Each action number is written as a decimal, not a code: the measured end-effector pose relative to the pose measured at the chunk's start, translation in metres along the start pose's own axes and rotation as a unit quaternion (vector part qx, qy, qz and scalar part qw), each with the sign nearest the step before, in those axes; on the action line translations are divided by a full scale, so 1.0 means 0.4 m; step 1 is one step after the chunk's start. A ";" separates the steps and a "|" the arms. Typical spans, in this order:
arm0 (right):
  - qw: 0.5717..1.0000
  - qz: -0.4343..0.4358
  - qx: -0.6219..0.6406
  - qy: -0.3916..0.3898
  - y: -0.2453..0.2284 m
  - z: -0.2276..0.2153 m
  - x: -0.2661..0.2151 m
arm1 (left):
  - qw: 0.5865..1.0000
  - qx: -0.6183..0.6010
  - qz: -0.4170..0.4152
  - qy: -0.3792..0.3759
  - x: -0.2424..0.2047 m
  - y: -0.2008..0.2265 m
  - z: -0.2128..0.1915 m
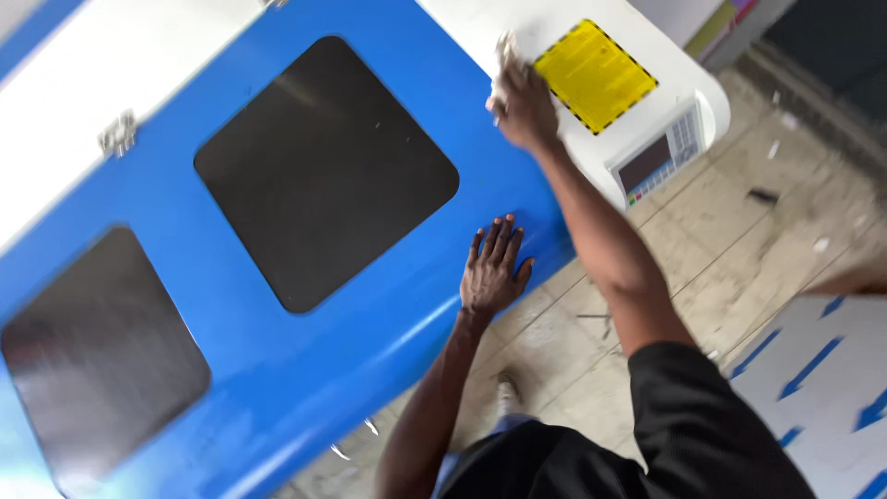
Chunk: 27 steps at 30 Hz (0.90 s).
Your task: The person wipes a blue machine surface with a white cloth, then sprays a white surface with a yellow spray bottle and wipes it clean. They move a black bag aside to access the area and continue wiping the white surface with the cloth.
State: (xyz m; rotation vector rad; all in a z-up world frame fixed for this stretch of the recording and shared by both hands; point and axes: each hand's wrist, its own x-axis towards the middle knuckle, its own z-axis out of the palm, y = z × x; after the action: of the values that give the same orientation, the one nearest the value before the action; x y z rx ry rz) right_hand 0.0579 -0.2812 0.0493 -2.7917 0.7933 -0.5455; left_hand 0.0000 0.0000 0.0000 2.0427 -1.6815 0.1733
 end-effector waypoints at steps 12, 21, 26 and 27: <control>0.960 0.026 -0.137 0.242 0.136 -0.017 -0.124 | 0.988 0.005 -0.043 0.151 -0.014 -0.014 0.014; 0.990 0.054 -0.046 0.122 -0.006 -0.019 -0.280 | 0.994 -0.006 -0.059 0.094 0.002 -0.010 -0.023; 0.990 0.048 -0.076 0.113 -0.070 -0.022 -0.334 | 0.989 -0.014 -0.053 0.137 0.031 -0.017 -0.026; 0.988 0.057 -0.088 0.113 -0.079 -0.022 -0.348 | 0.987 -0.020 -0.049 0.152 0.016 -0.011 -0.029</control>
State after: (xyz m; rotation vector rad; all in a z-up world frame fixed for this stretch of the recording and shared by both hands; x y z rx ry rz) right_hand -0.0408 -0.1804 0.0249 -2.8516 1.0904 -0.8191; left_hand 0.0081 0.0000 0.0113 1.9506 -1.3852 0.3947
